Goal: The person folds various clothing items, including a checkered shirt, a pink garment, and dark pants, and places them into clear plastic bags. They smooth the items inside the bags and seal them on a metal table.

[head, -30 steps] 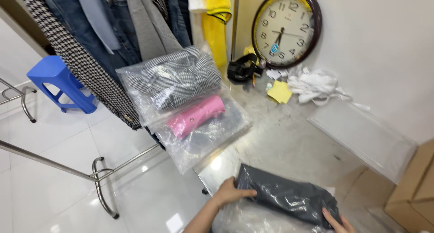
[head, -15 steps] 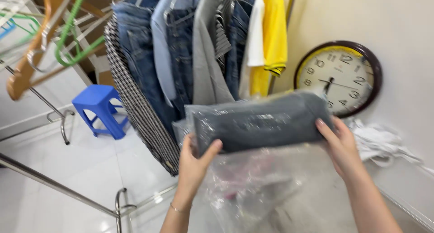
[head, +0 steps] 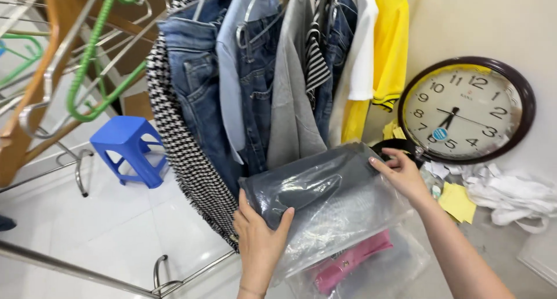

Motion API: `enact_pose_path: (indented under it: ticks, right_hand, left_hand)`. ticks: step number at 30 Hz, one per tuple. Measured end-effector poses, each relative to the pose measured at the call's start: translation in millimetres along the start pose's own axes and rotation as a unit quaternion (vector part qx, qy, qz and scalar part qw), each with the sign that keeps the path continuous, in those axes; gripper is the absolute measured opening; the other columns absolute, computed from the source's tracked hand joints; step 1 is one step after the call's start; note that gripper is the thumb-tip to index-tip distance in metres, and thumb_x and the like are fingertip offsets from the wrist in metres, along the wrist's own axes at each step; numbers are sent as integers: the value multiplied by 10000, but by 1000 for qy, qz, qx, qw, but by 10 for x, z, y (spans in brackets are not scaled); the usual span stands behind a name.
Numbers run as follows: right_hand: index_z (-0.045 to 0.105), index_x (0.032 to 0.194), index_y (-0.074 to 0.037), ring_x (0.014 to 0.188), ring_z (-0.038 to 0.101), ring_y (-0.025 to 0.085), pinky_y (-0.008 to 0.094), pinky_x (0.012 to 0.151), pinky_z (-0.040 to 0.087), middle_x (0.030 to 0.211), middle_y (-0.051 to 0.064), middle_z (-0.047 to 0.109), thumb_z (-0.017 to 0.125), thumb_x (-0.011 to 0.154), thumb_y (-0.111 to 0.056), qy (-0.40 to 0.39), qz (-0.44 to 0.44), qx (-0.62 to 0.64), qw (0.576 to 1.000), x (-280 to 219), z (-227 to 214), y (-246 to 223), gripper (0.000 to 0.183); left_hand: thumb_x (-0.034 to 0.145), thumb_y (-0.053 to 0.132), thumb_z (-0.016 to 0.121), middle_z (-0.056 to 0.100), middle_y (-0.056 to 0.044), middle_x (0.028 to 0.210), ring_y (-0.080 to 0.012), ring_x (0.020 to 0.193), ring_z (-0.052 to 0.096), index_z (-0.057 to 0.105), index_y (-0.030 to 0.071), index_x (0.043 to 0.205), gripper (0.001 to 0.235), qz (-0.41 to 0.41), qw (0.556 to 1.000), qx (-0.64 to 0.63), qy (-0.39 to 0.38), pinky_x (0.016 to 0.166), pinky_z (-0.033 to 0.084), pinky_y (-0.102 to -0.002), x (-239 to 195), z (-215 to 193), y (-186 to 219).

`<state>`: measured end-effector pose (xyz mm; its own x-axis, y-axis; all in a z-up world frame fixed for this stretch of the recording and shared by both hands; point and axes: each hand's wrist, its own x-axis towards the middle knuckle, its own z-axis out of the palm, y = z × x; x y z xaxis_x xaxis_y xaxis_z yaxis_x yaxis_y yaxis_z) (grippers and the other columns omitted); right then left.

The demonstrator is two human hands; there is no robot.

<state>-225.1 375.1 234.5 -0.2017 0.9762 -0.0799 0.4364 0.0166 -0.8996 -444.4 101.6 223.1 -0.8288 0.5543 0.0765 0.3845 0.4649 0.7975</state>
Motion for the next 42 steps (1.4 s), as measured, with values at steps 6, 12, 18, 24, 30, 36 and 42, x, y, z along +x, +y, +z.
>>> enact_pose_path:
  ticks: [6, 12, 18, 24, 30, 36, 42]
  right_hand:
    - [676, 1387, -189, 1030, 677, 180, 347, 834, 500, 1190, 72, 740, 700, 917, -419, 48, 1, -23, 999, -345, -601, 116, 524]
    - [732, 1333, -109, 993, 699, 216, 362, 869, 500, 1119, 102, 747, 670, 993, -297, 100, 82, -4, 992, -789, -1647, 1532, 393]
    - [843, 1172, -101, 999, 744, 186, 318, 872, 489, 1073, 47, 817, 754, 964, -273, 202, 187, -72, 959, -1513, -2880, 3426, 284]
    - [874, 1132, -189, 1119, 745, 180, 340, 984, 520, 1156, -10, 845, 685, 971, -344, 250, 282, -192, 906, -2076, -3785, 4002, 292]
    - [808, 1261, -131, 1113, 728, 279, 419, 953, 544, 1287, 81, 776, 637, 1009, -328, 241, 268, -218, 907, -1815, -4301, 4446, 362]
    - [722, 1372, -194, 1373, 600, 261, 456, 1014, 562, 1524, 11, 624, 627, 1008, -340, 194, 230, -316, 900, -1364, -4478, 5132, 404]
    - [757, 892, -249, 943, 686, 216, 362, 946, 404, 882, -66, 776, 555, 1029, -161, 220, 90, -558, 795, -1349, -4365, 5480, 260]
  left_hand:
    - [835, 667, 715, 205, -352, 1610, -541, 1486, 211, 272, 81, 1621, 1076, 187, 974, 102, 80, 1168, 222, -648, -335, 27, 106]
    - [920, 235, 704, 511, -238, 1488, -431, 1387, 510, 634, 70, 1305, 424, 437, 882, -175, -39, 1178, 409, -538, -1368, 727, 768]
    - [891, 289, 680, 314, -152, 1598, -348, 1498, 328, 496, 199, 1413, 561, 306, 779, -91, -540, 1141, 346, -496, -2636, 2808, -9]
    - [914, 446, 738, 4, -249, 1715, -440, 1587, -23, 336, 150, 1594, 844, 346, 754, 158, -535, 1228, 16, -670, -3085, 3674, -343]
    - [1011, 488, 587, 236, -166, 1710, -384, 1556, 201, 541, 190, 1523, 594, 509, 799, 87, -310, 1213, 121, -602, -3171, 3829, -469]
    - [990, 450, 588, 343, -86, 1690, -314, 1548, 299, 610, 222, 1464, 526, 498, 819, 82, -273, 1227, 183, -556, -3193, 3931, -487]
    - [994, 406, 579, 382, -65, 1675, -297, 1544, 324, 622, 221, 1444, 488, 484, 826, 89, -275, 1234, 200, -546, -3215, 3901, -405]
